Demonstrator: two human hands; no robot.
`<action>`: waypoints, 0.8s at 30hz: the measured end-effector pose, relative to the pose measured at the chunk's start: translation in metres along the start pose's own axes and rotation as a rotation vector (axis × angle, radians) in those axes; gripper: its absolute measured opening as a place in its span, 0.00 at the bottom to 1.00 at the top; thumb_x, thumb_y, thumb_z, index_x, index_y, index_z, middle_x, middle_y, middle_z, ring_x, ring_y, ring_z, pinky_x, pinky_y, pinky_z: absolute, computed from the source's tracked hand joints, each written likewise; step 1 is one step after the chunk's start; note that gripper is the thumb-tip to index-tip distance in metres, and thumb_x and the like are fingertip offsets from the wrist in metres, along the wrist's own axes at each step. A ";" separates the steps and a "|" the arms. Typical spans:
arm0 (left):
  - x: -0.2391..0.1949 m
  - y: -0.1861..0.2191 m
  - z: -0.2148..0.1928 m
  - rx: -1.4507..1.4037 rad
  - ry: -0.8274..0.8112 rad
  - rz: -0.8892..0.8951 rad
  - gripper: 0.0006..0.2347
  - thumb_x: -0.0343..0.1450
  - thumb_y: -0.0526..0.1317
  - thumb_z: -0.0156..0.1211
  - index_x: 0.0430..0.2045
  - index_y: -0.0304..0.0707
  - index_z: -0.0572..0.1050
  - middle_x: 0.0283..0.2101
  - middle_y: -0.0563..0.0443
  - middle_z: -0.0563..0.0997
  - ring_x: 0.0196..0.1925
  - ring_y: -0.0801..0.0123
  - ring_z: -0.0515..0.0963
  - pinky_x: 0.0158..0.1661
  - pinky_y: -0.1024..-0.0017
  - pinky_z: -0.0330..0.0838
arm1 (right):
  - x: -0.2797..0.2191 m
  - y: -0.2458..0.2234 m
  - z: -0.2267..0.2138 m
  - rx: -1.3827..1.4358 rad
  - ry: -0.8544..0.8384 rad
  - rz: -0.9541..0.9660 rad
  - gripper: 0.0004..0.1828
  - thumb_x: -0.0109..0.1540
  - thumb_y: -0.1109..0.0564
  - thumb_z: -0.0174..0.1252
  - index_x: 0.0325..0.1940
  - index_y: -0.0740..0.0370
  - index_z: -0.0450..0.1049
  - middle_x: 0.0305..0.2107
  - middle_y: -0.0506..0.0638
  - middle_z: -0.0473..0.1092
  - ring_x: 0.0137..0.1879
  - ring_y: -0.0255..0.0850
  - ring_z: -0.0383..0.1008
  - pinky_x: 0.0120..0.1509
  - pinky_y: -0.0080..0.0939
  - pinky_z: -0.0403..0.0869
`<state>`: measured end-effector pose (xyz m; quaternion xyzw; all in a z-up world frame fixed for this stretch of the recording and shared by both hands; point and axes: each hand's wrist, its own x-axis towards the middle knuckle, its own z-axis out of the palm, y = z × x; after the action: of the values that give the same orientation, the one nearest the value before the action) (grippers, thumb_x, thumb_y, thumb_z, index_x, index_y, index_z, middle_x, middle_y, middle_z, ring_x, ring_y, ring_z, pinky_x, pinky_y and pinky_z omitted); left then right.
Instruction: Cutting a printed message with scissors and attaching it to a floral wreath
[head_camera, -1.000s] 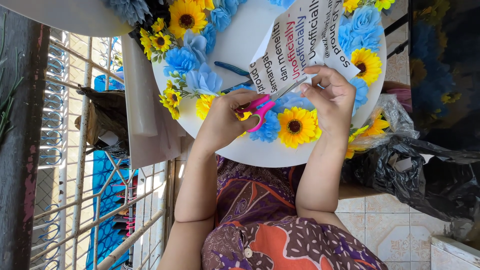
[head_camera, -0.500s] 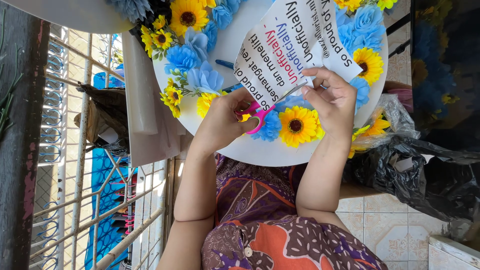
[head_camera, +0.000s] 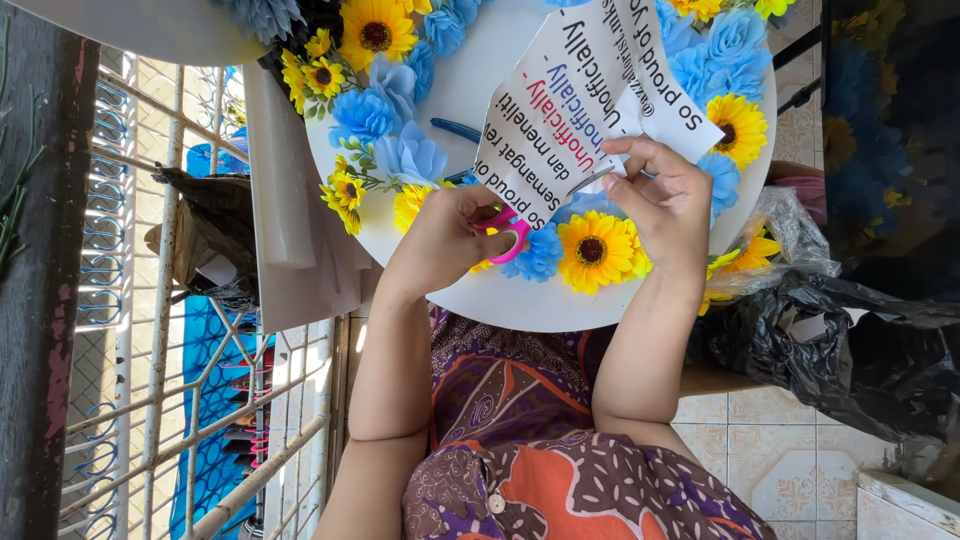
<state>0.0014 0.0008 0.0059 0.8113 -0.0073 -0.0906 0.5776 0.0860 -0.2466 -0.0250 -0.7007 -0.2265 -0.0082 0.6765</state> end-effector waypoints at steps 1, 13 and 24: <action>0.000 0.000 0.001 0.000 0.000 0.000 0.15 0.64 0.28 0.71 0.44 0.24 0.79 0.40 0.28 0.83 0.46 0.39 0.85 0.48 0.58 0.80 | 0.000 0.000 0.000 0.000 0.000 0.000 0.16 0.62 0.77 0.58 0.53 0.72 0.77 0.23 0.53 0.62 0.35 0.37 0.68 0.49 0.39 0.75; 0.009 -0.013 0.012 -0.029 0.018 0.047 0.15 0.64 0.28 0.72 0.44 0.23 0.80 0.39 0.31 0.82 0.44 0.43 0.85 0.45 0.61 0.80 | 0.001 0.005 0.002 0.027 0.027 0.026 0.16 0.62 0.75 0.59 0.53 0.70 0.77 0.24 0.50 0.62 0.36 0.34 0.68 0.50 0.38 0.77; 0.010 -0.030 0.017 -0.034 0.036 0.017 0.16 0.64 0.25 0.70 0.47 0.26 0.80 0.42 0.30 0.83 0.46 0.38 0.84 0.46 0.59 0.81 | -0.002 0.005 0.005 0.076 -0.005 0.053 0.23 0.60 0.77 0.60 0.59 0.72 0.74 0.26 0.56 0.68 0.36 0.37 0.71 0.49 0.41 0.78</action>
<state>0.0055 -0.0063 -0.0294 0.8026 -0.0024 -0.0711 0.5922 0.0842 -0.2422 -0.0303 -0.6804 -0.2097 0.0204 0.7019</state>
